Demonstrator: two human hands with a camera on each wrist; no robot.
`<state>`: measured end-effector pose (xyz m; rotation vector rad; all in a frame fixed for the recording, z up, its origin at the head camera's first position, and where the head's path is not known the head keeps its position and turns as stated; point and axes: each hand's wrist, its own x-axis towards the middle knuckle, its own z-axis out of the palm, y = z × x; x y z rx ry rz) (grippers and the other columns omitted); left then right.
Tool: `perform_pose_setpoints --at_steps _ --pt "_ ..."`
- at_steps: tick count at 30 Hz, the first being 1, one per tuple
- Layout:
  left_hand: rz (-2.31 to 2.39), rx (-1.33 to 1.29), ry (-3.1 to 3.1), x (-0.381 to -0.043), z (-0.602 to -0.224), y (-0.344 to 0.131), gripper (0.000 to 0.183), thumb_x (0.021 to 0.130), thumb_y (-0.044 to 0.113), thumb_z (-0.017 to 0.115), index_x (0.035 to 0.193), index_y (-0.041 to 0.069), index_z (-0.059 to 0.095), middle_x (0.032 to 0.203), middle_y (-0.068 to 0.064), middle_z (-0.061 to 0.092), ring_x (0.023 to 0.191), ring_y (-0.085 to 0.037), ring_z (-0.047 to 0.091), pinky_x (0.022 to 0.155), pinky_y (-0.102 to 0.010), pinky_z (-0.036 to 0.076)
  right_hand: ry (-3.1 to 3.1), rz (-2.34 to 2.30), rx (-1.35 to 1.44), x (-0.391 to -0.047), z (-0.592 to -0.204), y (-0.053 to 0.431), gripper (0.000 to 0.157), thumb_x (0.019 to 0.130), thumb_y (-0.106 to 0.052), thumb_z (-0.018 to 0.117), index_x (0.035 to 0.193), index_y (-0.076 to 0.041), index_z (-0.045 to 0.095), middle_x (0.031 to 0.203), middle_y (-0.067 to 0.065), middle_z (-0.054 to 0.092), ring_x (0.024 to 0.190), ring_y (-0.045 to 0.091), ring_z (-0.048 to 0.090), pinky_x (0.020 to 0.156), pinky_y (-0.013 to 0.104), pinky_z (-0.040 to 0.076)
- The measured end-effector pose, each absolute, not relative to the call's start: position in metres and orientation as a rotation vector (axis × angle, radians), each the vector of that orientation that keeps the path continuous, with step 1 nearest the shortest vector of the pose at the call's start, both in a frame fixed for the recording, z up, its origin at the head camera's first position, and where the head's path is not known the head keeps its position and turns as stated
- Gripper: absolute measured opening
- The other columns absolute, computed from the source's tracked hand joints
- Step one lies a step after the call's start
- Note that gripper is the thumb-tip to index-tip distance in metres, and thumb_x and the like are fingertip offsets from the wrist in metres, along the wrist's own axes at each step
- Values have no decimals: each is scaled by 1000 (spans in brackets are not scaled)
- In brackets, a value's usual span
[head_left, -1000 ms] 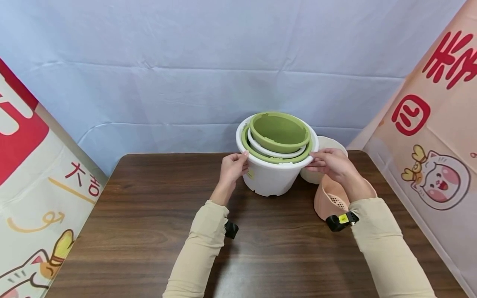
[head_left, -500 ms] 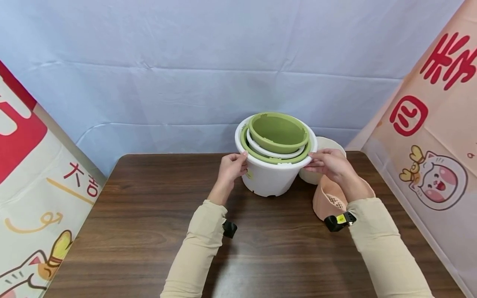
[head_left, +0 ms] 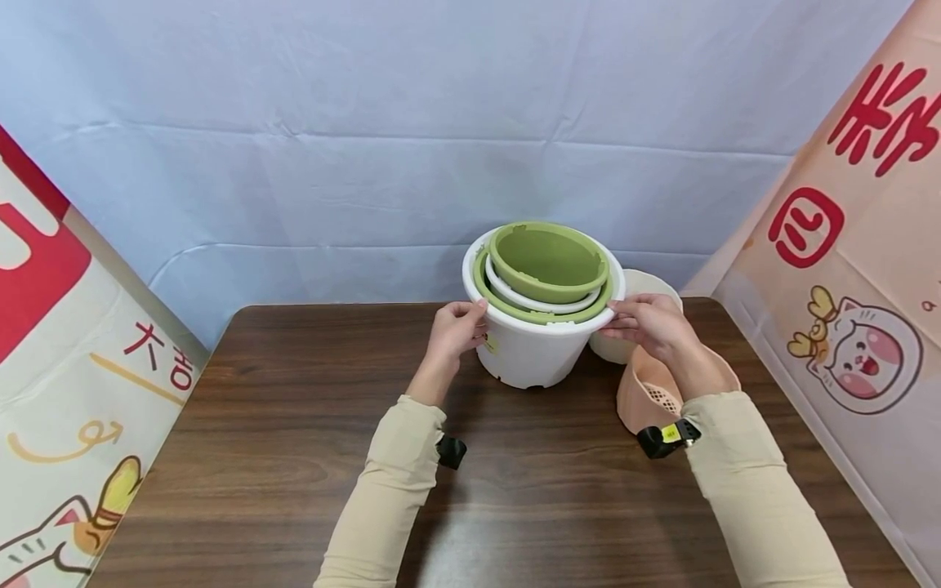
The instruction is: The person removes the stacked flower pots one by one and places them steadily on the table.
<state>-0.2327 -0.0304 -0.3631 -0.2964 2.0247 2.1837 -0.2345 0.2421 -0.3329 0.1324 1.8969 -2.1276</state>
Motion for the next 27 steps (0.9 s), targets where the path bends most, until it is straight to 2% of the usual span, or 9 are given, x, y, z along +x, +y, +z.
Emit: perform_pose_setpoints --at_steps 9,16,27 --pt "2245 -298 2010 -231 -358 -36 35 93 21 56 117 -1 45 108 -26 56 99 -35 59 87 -45 47 1902 -2117 132 -234 -334 242 7 93 1 44 94 7 41 72 5 63 69 16 64 75 32 54" --pt "2261 -325 2035 -232 -350 -45 32 93 19 55 116 -2 46 107 -24 58 99 -34 59 83 -40 50 1881 -2125 122 -234 -335 242 5 93 1 44 92 5 42 72 6 64 69 17 65 75 33 54" --pt "2305 -325 1988 -232 -335 -52 30 92 17 56 115 -1 47 108 -21 58 100 -33 58 83 -37 50 1908 -2102 116 -233 -333 241 8 94 -1 44 95 6 41 72 6 64 70 16 64 75 32 54"
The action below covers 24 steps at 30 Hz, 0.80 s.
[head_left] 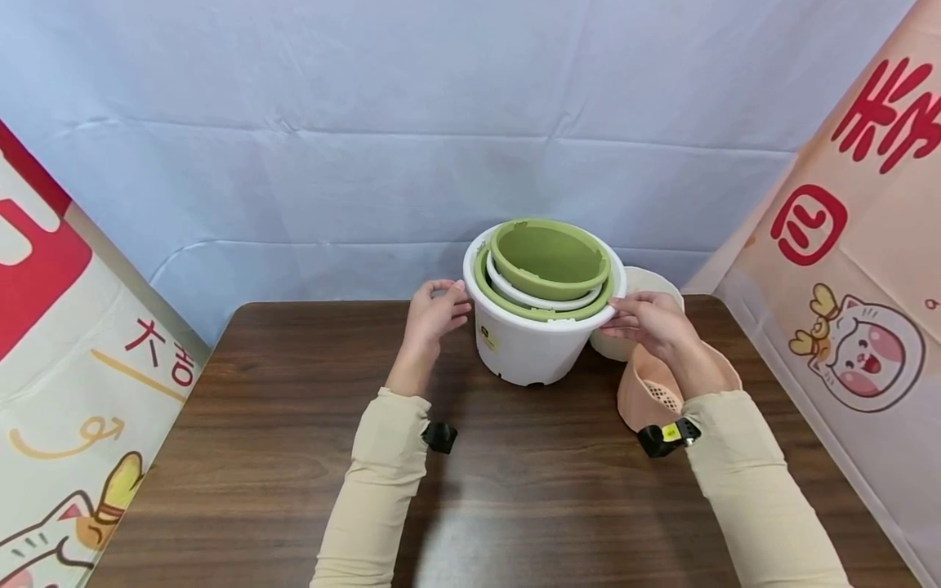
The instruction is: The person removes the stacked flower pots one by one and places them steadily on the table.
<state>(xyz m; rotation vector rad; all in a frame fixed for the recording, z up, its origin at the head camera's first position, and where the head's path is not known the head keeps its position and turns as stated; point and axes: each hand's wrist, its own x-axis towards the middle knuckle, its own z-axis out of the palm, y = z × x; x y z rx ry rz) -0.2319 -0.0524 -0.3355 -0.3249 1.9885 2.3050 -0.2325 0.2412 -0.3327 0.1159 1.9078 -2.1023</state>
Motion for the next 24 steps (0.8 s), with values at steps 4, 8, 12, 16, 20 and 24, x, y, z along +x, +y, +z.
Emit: perform_pose_setpoints --at_steps 4,8,12,16,20,24 --pt "2330 -324 1973 -232 -330 -51 30 93 15 55 115 -3 48 105 -21 59 89 -27 60 83 -37 51 1922 -2087 110 -233 -332 241 10 94 -2 44 97 7 40 72 6 63 70 15 64 74 31 54" --pt "2325 -306 1979 -234 -326 -49 30 92 14 55 114 -5 50 102 -19 60 87 -23 60 80 -34 52 1920 -2087 113 -234 -332 240 11 94 -2 45 97 7 40 71 5 63 70 15 64 71 29 54" --pt "2296 -277 1994 -236 -323 -48 31 91 15 56 115 -6 52 104 -19 60 94 -26 60 80 -31 52 1920 -2091 120 -233 -332 240 10 94 -2 45 97 7 40 71 5 63 70 15 64 73 30 54" --pt "2283 -248 1995 -237 -321 -46 31 92 14 55 115 -6 52 105 -20 60 91 -24 60 83 -33 51 1927 -2086 119 -233 -332 240 10 94 -3 45 96 6 39 71 5 63 70 15 64 73 31 54" --pt "2303 -215 1936 -238 -319 -41 30 93 12 53 116 -7 52 104 -22 61 85 -22 61 83 -33 51 1910 -2098 116 -233 -333 240 10 94 -3 45 95 5 39 71 6 63 70 16 64 74 32 54" --pt "2317 -197 1877 -240 -317 -36 32 93 12 54 118 -8 51 104 -24 61 78 -20 61 77 -30 53 1893 -2111 119 -233 -334 241 10 94 -2 45 95 5 39 71 6 64 70 16 65 74 32 54"
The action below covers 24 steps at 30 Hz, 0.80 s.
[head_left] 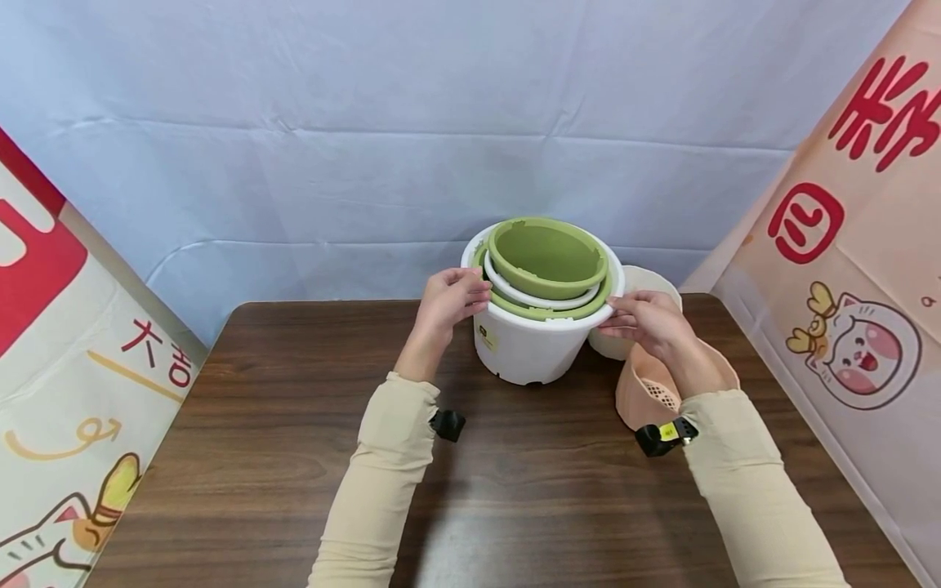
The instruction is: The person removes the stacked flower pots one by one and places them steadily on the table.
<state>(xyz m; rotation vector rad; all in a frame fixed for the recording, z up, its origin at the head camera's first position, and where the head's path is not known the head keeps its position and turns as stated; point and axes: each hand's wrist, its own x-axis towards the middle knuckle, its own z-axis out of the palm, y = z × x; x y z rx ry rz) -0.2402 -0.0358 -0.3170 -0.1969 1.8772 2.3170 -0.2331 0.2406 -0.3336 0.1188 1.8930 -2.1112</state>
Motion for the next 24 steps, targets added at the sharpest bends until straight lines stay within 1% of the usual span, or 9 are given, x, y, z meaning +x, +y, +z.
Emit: perform_pose_setpoints --at_steps 3,6,11,18,21,24 --pt "2312 -193 1867 -242 -316 -32 33 93 12 54 118 -9 51 104 -25 61 76 -18 61 74 -28 54 1883 -2119 118 -233 -334 241 10 94 -2 45 96 5 38 71 6 64 70 16 65 72 31 54" --pt "2295 -202 1871 -244 -315 -28 32 93 14 54 116 -9 53 103 -24 61 76 -17 61 74 -28 54 1876 -2122 116 -234 -335 241 11 94 -3 46 97 5 38 72 6 64 70 17 65 72 31 54" --pt "2276 -205 1881 -247 -314 -24 32 93 15 55 114 -9 55 102 -22 62 78 -18 60 76 -28 53 1883 -2119 119 -234 -335 242 12 94 -3 46 97 5 38 73 6 63 71 17 65 73 32 54" --pt "2202 -201 1931 -251 -312 -20 34 93 18 55 115 -8 54 99 -18 62 82 -18 60 79 -29 52 1903 -2095 127 -233 -334 242 13 95 -5 46 99 4 38 74 5 62 71 16 64 74 31 54" --pt "2170 -209 1945 -253 -310 -20 34 93 19 55 114 -7 53 98 -16 62 81 -17 60 79 -30 52 1907 -2085 132 -234 -334 241 13 95 -5 46 100 5 39 74 6 62 72 16 64 75 31 54" --pt "2146 -207 1936 -255 -309 -20 33 93 19 54 114 -7 53 99 -18 62 79 -17 60 80 -30 52 1912 -2078 140 -234 -333 242 13 95 -5 46 99 5 39 74 6 62 72 16 64 75 31 54"
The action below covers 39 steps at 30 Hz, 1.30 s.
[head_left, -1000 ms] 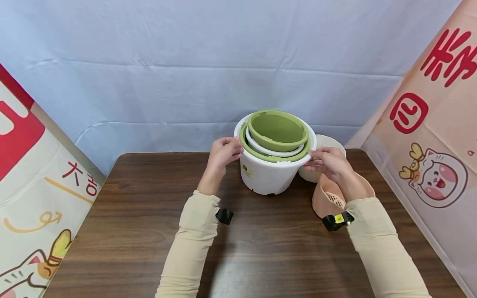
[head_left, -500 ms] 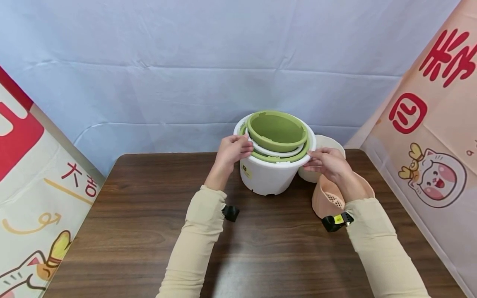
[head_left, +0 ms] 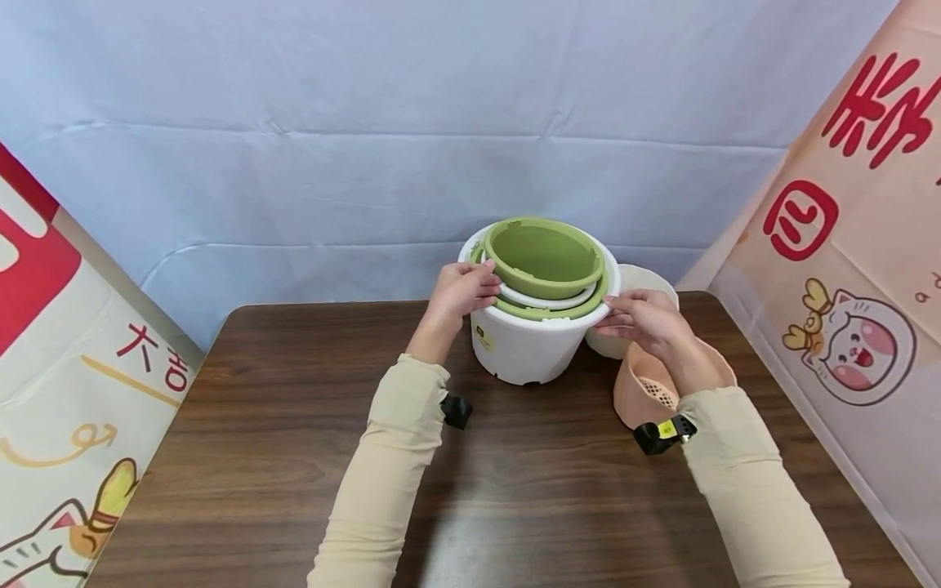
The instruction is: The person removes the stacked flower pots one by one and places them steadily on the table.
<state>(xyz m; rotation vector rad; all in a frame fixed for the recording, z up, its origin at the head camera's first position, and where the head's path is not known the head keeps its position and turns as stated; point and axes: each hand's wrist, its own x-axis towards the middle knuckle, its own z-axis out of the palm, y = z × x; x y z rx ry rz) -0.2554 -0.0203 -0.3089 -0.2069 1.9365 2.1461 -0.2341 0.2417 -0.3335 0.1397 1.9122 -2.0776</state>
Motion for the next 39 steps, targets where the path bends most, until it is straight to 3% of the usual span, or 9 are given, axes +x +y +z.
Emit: perform_pose_setpoints --at_steps 6,20,30,39 --pt "2096 -194 1928 -260 -307 -22 31 94 19 53 112 -6 54 101 -19 62 78 -18 59 79 -29 52 1901 -2067 149 -236 -333 243 13 95 -5 47 98 4 38 73 7 63 71 17 65 78 34 53" --pt "2052 -221 1955 -269 -305 -20 31 94 16 53 111 -10 54 86 -16 61 64 -14 59 71 -25 53 1914 -2027 142 -236 -332 244 15 95 -7 45 102 4 38 75 7 63 74 18 65 78 33 53" --pt "2024 -227 1990 -269 -300 -16 30 93 12 54 114 -11 52 102 -24 62 68 -14 58 74 -25 53 1896 -2031 155 -236 -332 243 17 95 -8 47 102 4 38 74 7 63 73 18 65 78 33 53" --pt "2008 -248 1986 -272 -297 -15 24 93 11 53 106 -10 56 78 -13 58 57 -12 57 73 -26 53 1897 -2030 153 -236 -332 244 15 95 -8 47 100 4 38 73 7 64 74 19 65 75 31 54"
